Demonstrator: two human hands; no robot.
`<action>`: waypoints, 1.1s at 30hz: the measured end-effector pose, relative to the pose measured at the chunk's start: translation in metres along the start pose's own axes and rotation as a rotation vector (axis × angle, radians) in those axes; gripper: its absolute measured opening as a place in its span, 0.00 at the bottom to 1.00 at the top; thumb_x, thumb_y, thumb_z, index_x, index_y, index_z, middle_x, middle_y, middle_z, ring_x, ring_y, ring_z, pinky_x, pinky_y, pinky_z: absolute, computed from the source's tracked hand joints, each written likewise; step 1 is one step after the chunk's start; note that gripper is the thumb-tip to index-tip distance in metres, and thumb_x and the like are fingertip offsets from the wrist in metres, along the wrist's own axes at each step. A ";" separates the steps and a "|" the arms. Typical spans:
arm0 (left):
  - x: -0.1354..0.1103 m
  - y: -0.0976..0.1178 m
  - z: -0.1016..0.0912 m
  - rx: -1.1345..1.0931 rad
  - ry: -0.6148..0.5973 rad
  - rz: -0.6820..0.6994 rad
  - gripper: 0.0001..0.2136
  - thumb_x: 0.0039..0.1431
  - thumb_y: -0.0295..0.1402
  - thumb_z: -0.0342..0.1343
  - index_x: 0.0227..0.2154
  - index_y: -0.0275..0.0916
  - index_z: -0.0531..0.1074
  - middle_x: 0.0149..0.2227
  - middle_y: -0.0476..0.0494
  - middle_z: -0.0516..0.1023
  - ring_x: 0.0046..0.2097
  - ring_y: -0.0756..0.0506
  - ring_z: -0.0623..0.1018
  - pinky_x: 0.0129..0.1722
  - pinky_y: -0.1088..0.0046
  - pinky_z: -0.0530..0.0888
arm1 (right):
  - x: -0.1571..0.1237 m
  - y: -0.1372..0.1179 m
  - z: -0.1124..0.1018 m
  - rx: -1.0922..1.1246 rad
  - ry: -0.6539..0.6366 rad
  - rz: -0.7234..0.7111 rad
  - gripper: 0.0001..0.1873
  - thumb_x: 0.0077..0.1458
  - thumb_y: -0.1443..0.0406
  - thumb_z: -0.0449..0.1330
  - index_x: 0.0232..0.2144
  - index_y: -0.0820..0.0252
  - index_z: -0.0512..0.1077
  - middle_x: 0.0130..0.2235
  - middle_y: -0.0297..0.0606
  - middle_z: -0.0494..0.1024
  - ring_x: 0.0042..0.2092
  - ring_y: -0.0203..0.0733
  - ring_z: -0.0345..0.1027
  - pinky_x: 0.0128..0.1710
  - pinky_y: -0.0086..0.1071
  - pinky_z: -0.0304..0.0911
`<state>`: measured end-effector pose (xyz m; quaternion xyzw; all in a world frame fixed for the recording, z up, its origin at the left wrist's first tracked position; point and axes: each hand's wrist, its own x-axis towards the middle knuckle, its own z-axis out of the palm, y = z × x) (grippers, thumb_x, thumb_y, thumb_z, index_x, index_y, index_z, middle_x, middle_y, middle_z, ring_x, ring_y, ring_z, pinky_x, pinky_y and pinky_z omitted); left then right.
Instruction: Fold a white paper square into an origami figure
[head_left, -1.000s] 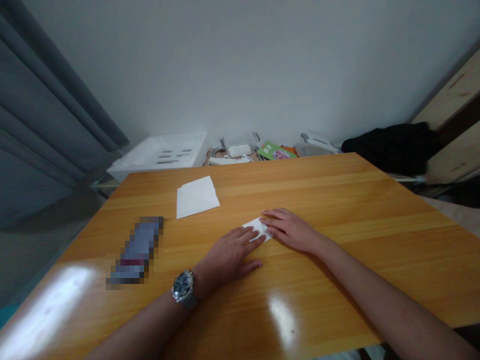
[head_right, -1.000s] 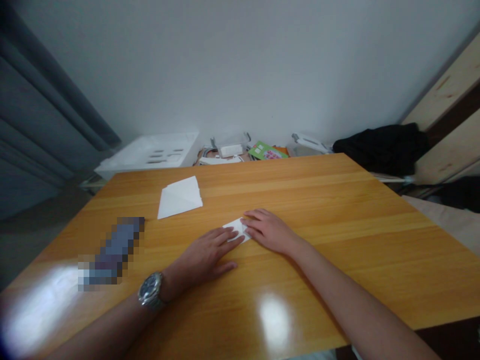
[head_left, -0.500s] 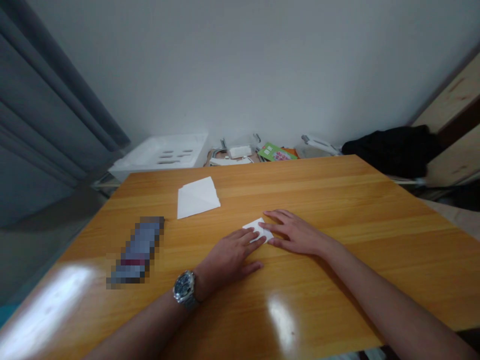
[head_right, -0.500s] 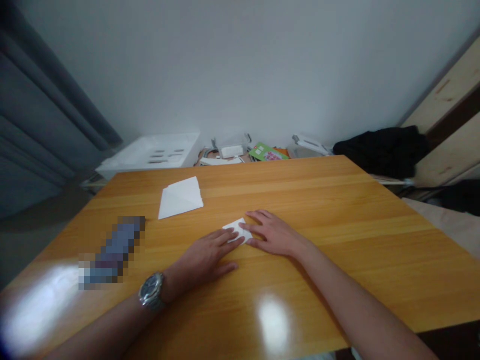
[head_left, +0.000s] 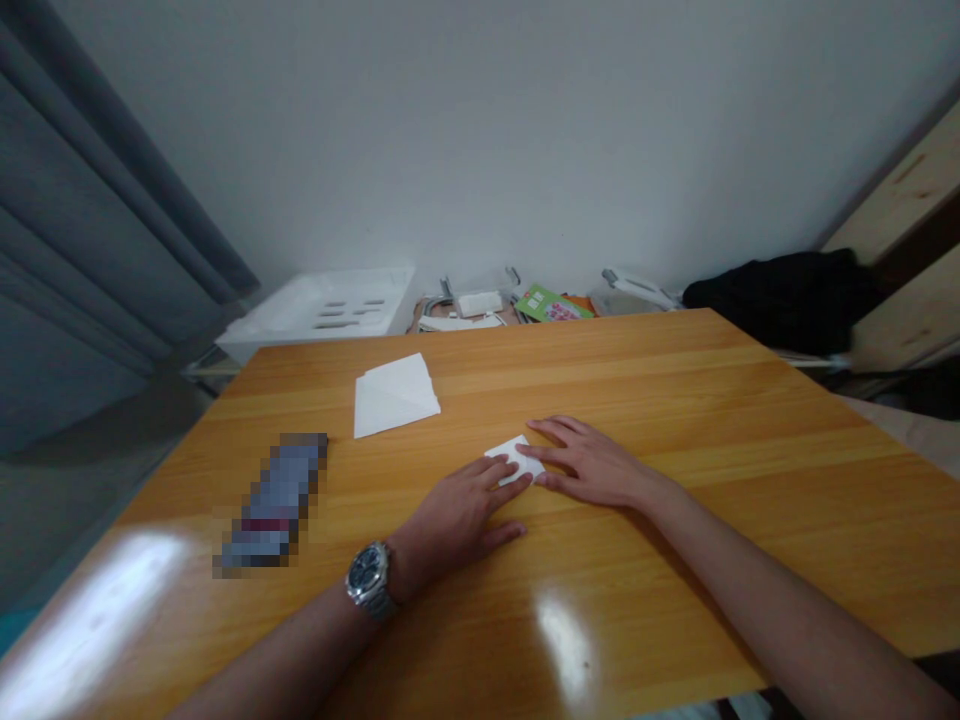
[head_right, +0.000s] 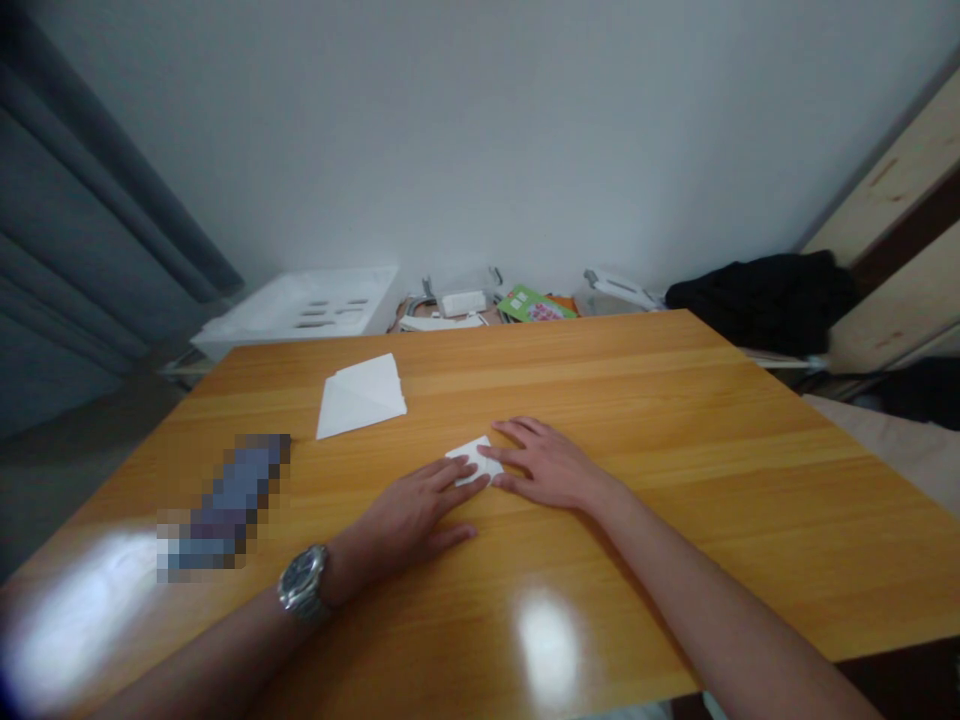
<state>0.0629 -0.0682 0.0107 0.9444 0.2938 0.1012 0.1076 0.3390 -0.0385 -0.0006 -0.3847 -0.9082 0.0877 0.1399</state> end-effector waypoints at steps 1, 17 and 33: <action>0.000 0.000 0.000 -0.004 0.001 0.003 0.28 0.68 0.50 0.50 0.65 0.44 0.62 0.65 0.38 0.66 0.66 0.36 0.66 0.65 0.56 0.66 | 0.000 0.000 0.001 -0.006 0.006 0.008 0.25 0.66 0.50 0.55 0.63 0.40 0.66 0.69 0.38 0.62 0.68 0.54 0.54 0.66 0.55 0.53; 0.000 0.001 0.001 -0.010 0.002 -0.020 0.27 0.68 0.50 0.50 0.65 0.45 0.62 0.65 0.39 0.66 0.67 0.37 0.65 0.65 0.57 0.65 | 0.010 0.003 0.017 -0.117 0.058 0.148 0.25 0.70 0.51 0.47 0.65 0.40 0.62 0.71 0.34 0.57 0.68 0.55 0.55 0.64 0.55 0.56; -0.003 0.006 -0.007 -0.055 -0.056 0.031 0.23 0.68 0.47 0.51 0.63 0.50 0.65 0.65 0.42 0.66 0.65 0.38 0.68 0.66 0.54 0.64 | 0.012 -0.004 0.018 -0.102 0.063 0.186 0.28 0.67 0.47 0.50 0.65 0.44 0.64 0.70 0.41 0.57 0.68 0.59 0.54 0.64 0.56 0.55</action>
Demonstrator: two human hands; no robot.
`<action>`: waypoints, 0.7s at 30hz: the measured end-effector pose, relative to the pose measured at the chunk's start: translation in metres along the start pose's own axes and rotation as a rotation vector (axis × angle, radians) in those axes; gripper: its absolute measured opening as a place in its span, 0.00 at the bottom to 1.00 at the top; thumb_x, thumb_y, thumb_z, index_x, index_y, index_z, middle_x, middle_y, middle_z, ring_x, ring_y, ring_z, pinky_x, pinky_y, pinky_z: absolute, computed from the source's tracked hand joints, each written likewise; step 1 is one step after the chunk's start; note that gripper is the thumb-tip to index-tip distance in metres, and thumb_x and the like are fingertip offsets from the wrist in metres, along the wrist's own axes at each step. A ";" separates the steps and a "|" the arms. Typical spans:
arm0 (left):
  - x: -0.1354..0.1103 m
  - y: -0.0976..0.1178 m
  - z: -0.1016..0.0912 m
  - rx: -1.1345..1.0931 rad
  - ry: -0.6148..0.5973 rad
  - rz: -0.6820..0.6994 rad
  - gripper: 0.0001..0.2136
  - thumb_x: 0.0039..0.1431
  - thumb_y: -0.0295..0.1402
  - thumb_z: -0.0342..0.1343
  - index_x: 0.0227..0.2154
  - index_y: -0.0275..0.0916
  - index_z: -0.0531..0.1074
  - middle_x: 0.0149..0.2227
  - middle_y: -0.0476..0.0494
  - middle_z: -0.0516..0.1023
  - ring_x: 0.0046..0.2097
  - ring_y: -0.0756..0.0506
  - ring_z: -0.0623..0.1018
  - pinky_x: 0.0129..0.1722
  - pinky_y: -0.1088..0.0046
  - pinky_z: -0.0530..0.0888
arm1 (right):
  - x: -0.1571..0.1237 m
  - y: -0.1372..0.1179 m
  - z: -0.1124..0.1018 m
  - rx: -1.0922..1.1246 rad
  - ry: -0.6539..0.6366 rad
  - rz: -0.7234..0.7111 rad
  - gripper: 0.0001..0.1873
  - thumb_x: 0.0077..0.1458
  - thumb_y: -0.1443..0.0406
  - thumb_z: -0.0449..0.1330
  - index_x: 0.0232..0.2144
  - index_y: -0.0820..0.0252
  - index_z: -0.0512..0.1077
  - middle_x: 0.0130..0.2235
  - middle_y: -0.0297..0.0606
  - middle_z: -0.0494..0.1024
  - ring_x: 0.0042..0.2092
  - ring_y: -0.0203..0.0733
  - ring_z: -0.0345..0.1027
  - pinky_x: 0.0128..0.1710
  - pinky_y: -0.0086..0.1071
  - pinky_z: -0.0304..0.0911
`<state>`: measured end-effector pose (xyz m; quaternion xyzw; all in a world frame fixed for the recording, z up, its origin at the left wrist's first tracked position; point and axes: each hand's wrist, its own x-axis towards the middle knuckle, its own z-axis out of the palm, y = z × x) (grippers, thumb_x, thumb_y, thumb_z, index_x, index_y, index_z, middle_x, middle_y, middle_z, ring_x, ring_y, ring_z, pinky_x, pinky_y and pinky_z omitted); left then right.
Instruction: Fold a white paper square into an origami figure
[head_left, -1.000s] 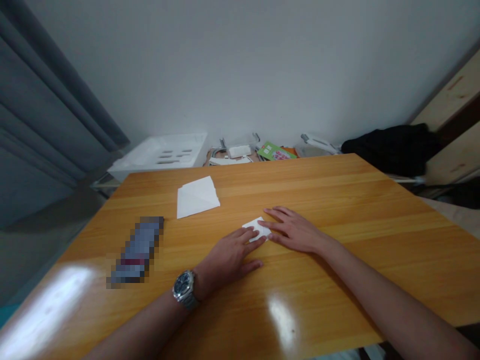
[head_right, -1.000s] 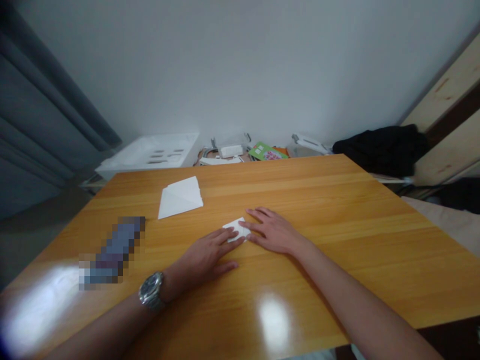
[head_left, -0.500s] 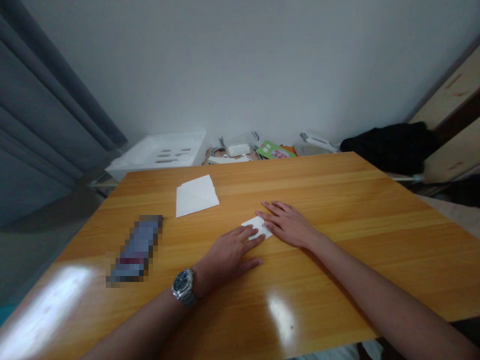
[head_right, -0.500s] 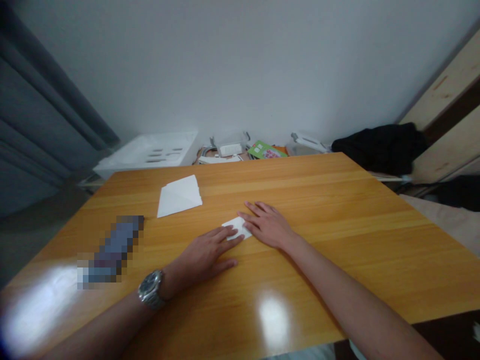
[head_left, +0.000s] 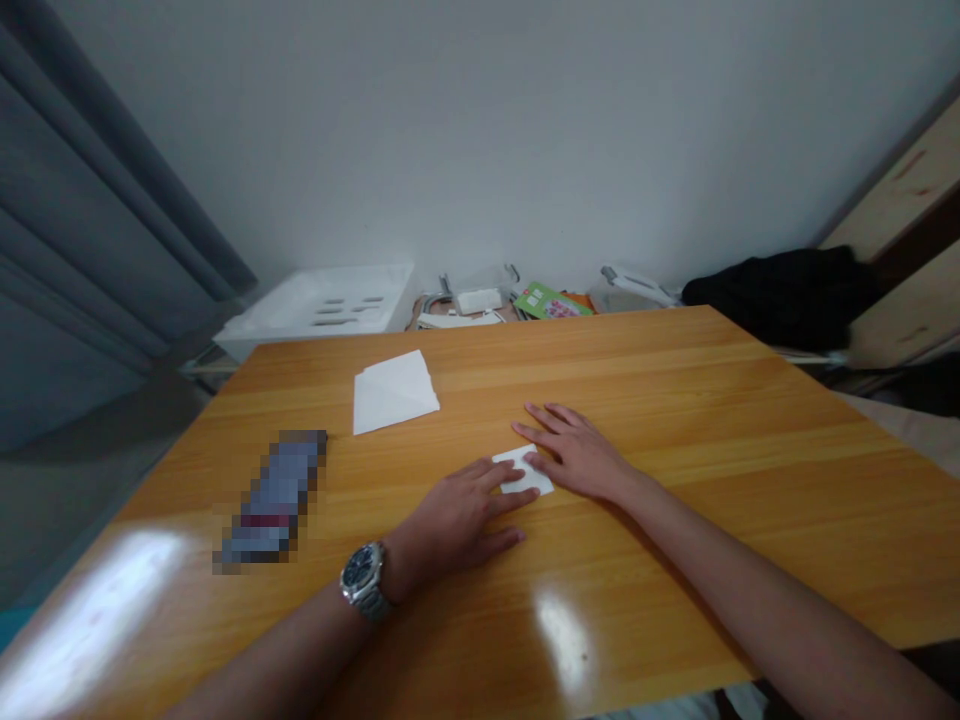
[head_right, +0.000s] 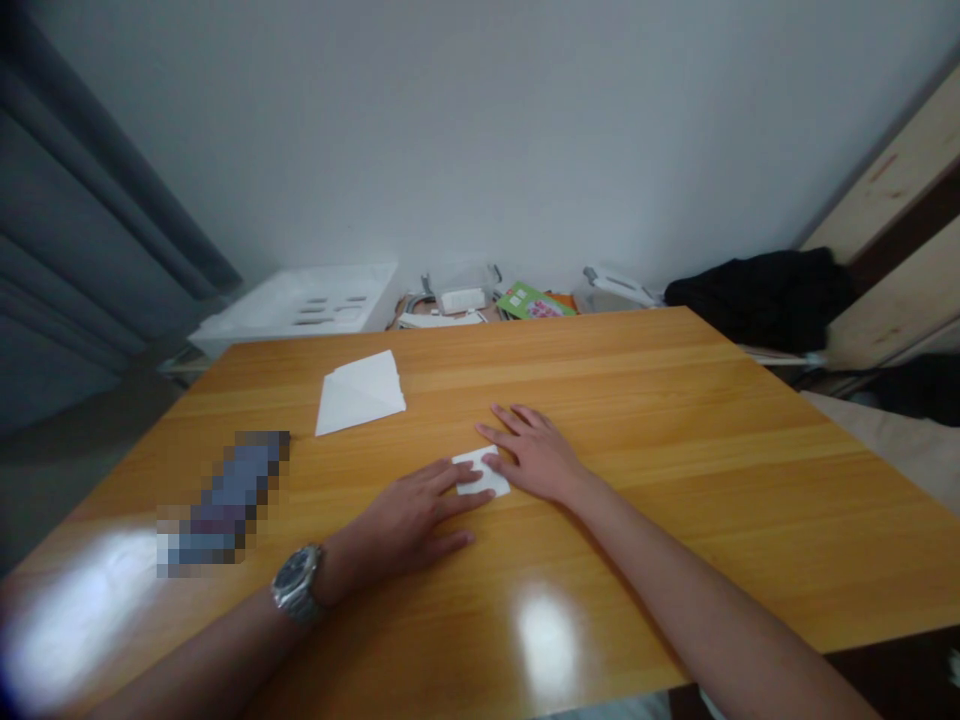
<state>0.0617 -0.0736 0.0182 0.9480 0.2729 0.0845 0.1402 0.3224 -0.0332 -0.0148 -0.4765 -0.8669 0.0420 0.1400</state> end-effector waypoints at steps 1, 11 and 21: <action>0.000 0.001 0.000 -0.004 0.004 0.005 0.23 0.68 0.46 0.51 0.64 0.50 0.65 0.66 0.42 0.65 0.65 0.38 0.68 0.66 0.54 0.64 | 0.000 0.000 0.000 0.001 -0.003 0.000 0.29 0.67 0.46 0.50 0.66 0.44 0.64 0.70 0.42 0.57 0.68 0.59 0.54 0.64 0.56 0.55; 0.002 -0.005 -0.001 0.064 0.039 0.001 0.29 0.66 0.51 0.53 0.66 0.48 0.61 0.67 0.42 0.65 0.69 0.36 0.61 0.69 0.49 0.54 | -0.001 -0.003 -0.003 0.001 -0.052 0.018 0.35 0.63 0.43 0.52 0.67 0.46 0.61 0.72 0.41 0.54 0.70 0.60 0.49 0.67 0.55 0.49; 0.000 0.000 -0.002 0.077 0.011 -0.019 0.27 0.67 0.49 0.52 0.65 0.46 0.62 0.67 0.40 0.64 0.66 0.36 0.66 0.64 0.53 0.64 | 0.003 -0.006 0.000 0.041 -0.015 0.077 0.28 0.66 0.49 0.52 0.65 0.46 0.65 0.70 0.39 0.58 0.69 0.54 0.51 0.67 0.52 0.49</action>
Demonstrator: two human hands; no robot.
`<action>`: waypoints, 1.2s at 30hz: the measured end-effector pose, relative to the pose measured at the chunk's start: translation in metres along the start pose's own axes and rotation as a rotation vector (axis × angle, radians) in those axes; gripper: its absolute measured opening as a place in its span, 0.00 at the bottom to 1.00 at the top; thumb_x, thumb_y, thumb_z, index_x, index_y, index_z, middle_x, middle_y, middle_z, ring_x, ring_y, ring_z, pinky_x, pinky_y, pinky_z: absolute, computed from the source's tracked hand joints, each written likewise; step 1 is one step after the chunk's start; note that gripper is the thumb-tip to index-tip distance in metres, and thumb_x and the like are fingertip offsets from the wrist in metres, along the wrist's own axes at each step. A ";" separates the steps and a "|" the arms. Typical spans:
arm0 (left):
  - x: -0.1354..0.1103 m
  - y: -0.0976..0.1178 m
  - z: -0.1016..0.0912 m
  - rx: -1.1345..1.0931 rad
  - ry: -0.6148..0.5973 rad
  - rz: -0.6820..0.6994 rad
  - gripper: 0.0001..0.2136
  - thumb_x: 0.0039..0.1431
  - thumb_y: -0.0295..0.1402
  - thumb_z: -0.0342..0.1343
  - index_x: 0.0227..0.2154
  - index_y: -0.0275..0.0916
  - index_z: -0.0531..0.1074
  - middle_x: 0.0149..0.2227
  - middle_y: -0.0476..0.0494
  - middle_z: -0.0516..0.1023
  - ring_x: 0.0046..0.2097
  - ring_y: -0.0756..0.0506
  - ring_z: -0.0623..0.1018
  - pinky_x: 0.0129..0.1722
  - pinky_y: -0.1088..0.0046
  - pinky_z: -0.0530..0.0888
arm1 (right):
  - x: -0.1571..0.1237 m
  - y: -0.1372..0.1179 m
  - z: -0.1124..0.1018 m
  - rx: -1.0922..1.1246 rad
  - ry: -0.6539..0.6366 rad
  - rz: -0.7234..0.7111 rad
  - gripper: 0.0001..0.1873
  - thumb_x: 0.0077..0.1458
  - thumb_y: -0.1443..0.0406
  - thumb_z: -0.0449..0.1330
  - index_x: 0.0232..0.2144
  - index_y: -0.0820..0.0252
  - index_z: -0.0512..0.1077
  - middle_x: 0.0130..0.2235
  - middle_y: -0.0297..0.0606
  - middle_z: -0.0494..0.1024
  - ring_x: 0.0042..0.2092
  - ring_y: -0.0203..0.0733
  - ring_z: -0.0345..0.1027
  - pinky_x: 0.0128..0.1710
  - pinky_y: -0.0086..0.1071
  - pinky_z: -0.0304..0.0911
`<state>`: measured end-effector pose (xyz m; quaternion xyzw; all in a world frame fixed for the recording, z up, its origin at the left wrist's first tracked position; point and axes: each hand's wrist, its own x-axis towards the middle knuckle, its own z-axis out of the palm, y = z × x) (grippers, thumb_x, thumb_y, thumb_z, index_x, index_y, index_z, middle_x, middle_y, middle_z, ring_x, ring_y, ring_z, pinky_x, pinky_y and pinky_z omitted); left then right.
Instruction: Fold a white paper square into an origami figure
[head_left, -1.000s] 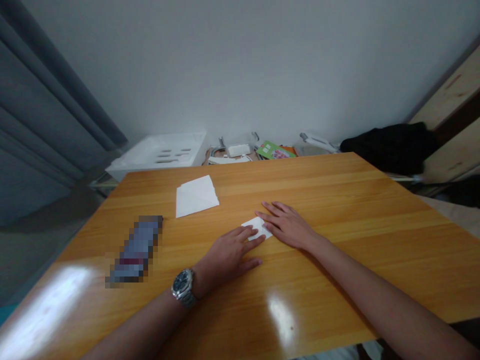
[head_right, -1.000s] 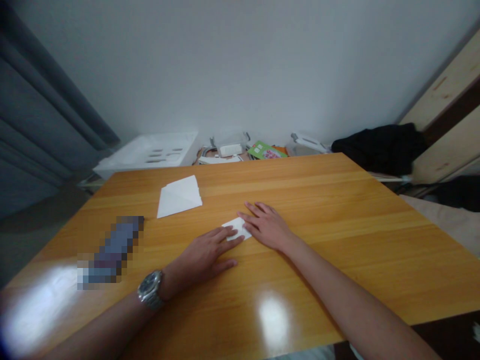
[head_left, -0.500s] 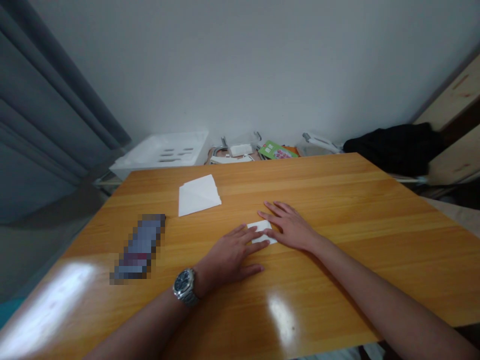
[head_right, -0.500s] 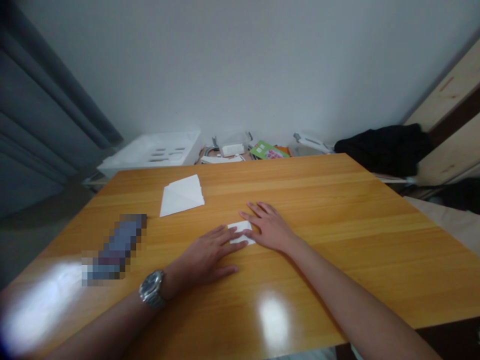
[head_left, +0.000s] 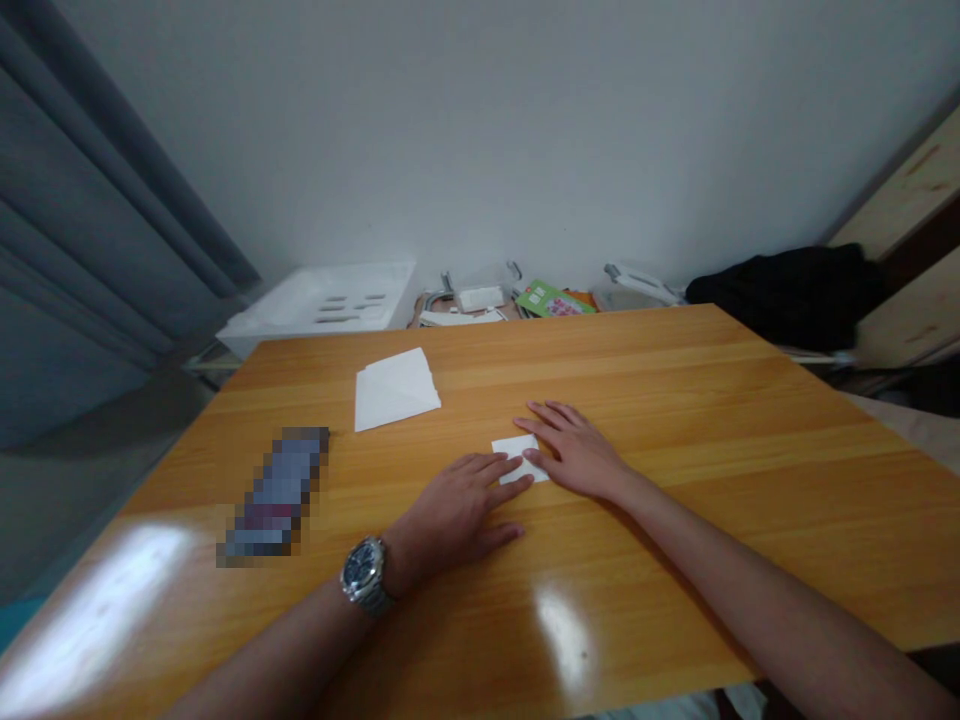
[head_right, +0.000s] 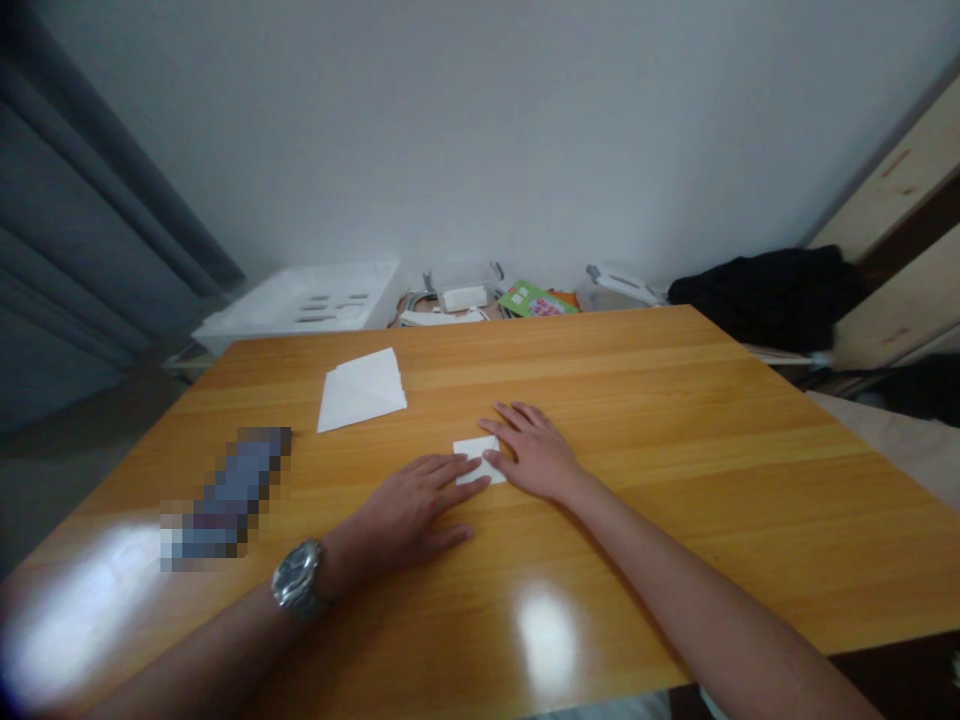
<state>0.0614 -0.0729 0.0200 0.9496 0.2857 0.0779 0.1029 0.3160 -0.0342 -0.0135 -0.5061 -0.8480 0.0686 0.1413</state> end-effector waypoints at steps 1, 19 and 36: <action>0.000 0.000 0.000 0.001 0.000 -0.001 0.27 0.67 0.49 0.51 0.65 0.46 0.62 0.67 0.40 0.64 0.66 0.36 0.66 0.64 0.53 0.64 | 0.001 0.000 0.001 0.001 0.011 0.008 0.27 0.67 0.50 0.52 0.65 0.47 0.65 0.70 0.39 0.59 0.69 0.53 0.52 0.67 0.52 0.50; 0.001 -0.001 -0.002 -0.003 -0.004 0.001 0.27 0.67 0.50 0.51 0.65 0.46 0.63 0.67 0.41 0.64 0.65 0.36 0.67 0.65 0.53 0.63 | 0.014 0.004 0.011 -0.002 0.218 0.094 0.19 0.68 0.62 0.52 0.57 0.46 0.73 0.60 0.38 0.73 0.59 0.49 0.64 0.60 0.47 0.60; 0.001 -0.003 -0.003 -0.028 0.009 0.015 0.28 0.65 0.48 0.54 0.65 0.45 0.61 0.69 0.39 0.61 0.67 0.36 0.64 0.66 0.52 0.62 | 0.005 0.003 0.006 -0.005 0.119 0.047 0.31 0.65 0.46 0.52 0.64 0.53 0.65 0.66 0.44 0.65 0.64 0.54 0.58 0.64 0.49 0.54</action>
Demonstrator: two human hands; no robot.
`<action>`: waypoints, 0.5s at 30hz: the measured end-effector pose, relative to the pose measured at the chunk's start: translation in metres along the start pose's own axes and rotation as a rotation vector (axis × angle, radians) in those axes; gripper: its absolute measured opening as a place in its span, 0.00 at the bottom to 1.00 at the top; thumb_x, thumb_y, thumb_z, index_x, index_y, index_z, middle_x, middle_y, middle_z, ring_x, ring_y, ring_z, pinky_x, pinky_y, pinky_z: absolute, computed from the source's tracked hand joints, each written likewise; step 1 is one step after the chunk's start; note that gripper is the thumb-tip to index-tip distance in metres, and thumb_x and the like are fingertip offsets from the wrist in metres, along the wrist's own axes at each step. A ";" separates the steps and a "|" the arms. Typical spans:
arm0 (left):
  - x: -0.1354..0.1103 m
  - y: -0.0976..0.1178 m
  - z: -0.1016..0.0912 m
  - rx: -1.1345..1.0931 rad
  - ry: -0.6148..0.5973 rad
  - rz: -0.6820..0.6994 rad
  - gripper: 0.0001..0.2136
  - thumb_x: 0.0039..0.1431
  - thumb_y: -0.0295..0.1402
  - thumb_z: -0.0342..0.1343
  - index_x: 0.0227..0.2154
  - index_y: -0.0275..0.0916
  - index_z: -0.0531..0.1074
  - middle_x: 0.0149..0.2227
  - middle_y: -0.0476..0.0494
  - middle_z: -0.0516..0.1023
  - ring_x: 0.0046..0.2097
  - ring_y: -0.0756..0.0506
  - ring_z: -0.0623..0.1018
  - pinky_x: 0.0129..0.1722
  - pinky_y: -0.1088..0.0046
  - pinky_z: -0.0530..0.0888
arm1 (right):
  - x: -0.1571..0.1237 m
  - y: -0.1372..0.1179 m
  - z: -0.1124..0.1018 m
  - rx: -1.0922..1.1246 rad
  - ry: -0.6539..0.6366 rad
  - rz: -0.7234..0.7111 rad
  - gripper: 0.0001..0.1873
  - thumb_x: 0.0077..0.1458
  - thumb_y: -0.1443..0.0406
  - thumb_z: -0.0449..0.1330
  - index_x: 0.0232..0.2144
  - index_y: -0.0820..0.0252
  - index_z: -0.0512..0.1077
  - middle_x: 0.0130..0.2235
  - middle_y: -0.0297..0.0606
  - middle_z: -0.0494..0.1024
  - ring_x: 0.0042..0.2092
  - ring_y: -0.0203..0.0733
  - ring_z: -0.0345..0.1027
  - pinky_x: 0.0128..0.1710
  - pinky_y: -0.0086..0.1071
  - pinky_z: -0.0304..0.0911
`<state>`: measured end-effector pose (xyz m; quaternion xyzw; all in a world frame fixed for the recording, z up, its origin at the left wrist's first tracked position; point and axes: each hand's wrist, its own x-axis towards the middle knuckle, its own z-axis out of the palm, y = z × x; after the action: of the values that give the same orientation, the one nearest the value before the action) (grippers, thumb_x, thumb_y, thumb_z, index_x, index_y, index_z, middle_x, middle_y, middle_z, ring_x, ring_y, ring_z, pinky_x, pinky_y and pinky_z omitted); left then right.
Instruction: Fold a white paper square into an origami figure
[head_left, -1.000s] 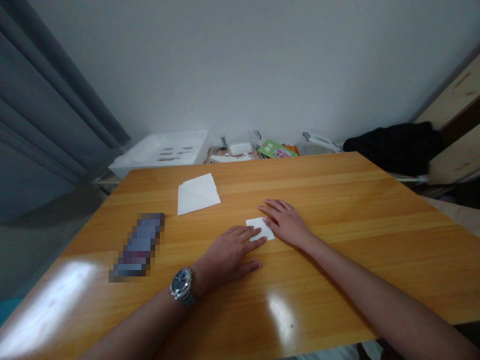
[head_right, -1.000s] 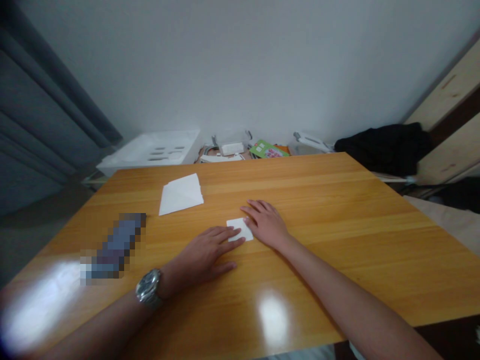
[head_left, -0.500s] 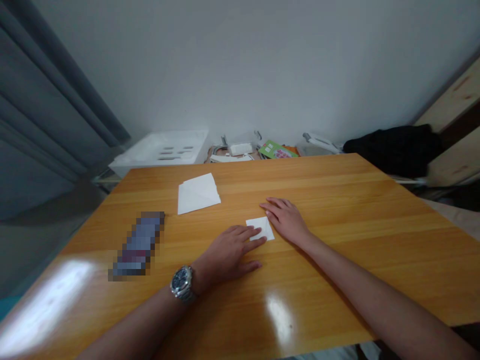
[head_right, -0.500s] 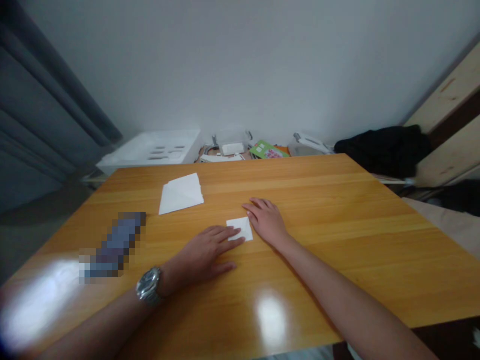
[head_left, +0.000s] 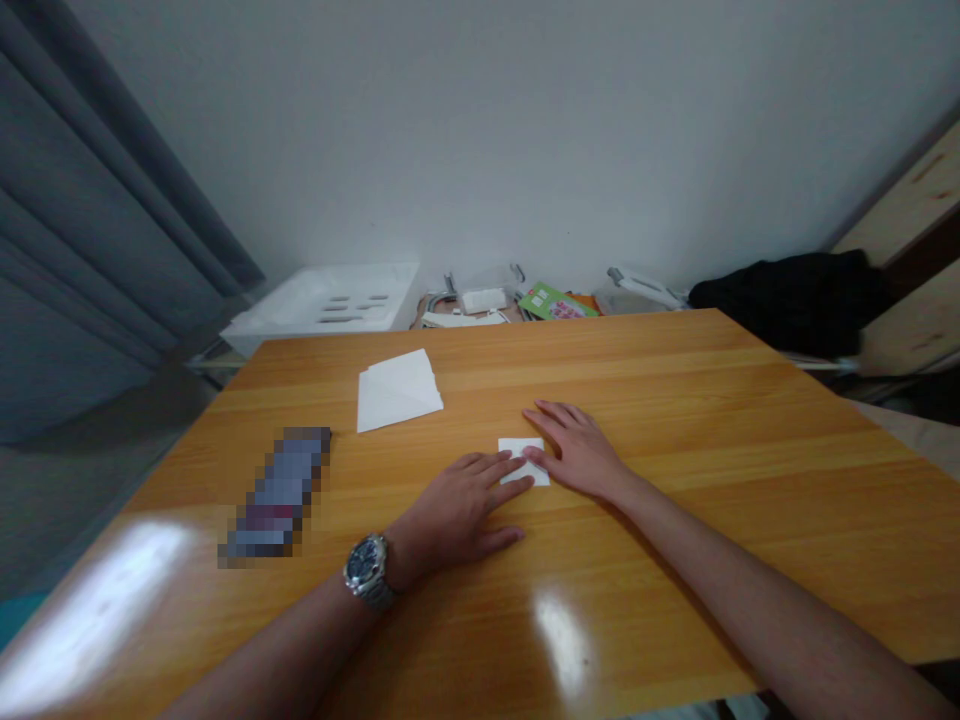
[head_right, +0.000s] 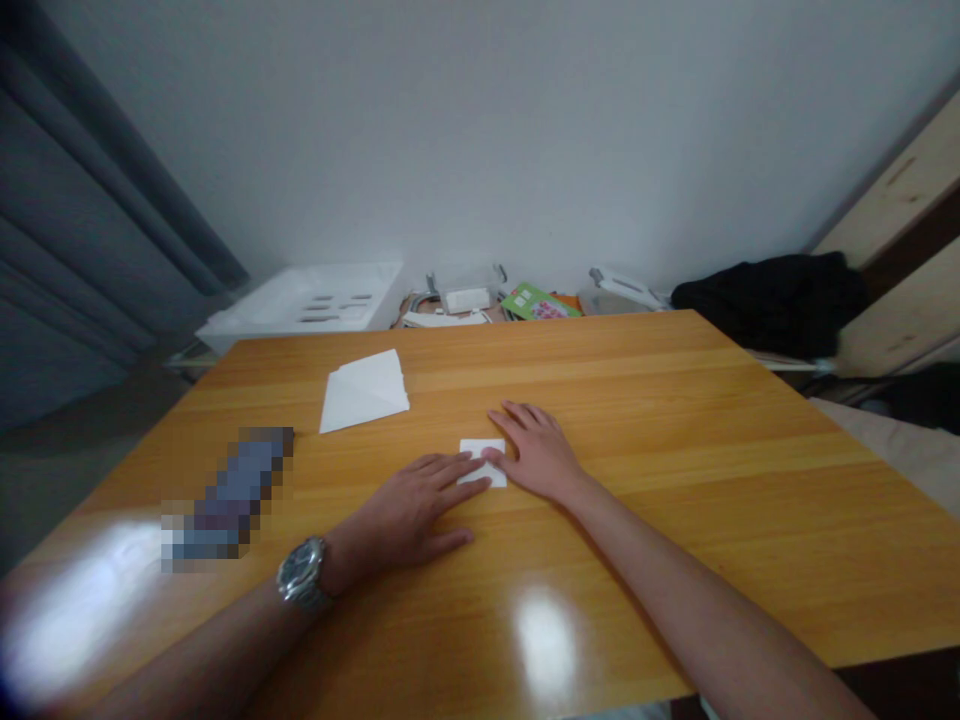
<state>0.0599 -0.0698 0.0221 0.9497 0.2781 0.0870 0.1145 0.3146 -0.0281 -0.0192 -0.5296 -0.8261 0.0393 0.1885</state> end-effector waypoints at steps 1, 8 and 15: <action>0.000 0.000 0.000 -0.001 0.003 -0.003 0.28 0.65 0.48 0.54 0.65 0.45 0.62 0.69 0.38 0.60 0.67 0.36 0.64 0.66 0.52 0.62 | -0.001 -0.001 0.000 -0.009 -0.011 -0.001 0.34 0.64 0.45 0.53 0.65 0.53 0.64 0.67 0.44 0.64 0.65 0.55 0.58 0.64 0.50 0.54; -0.001 0.001 0.001 0.008 0.008 -0.006 0.28 0.65 0.49 0.54 0.65 0.43 0.63 0.66 0.37 0.65 0.67 0.35 0.65 0.65 0.52 0.63 | -0.001 -0.003 -0.001 -0.022 -0.033 0.006 0.35 0.63 0.44 0.54 0.66 0.51 0.62 0.68 0.45 0.63 0.65 0.55 0.56 0.64 0.51 0.54; 0.000 0.000 0.002 0.002 0.000 -0.007 0.27 0.65 0.49 0.54 0.63 0.43 0.64 0.65 0.38 0.66 0.67 0.36 0.65 0.66 0.53 0.62 | 0.004 0.001 0.003 0.008 0.018 0.039 0.27 0.67 0.52 0.52 0.64 0.53 0.65 0.65 0.42 0.68 0.63 0.51 0.60 0.63 0.48 0.55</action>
<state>0.0600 -0.0702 0.0198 0.9489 0.2815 0.0864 0.1140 0.3131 -0.0231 -0.0212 -0.5451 -0.8138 0.0418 0.1971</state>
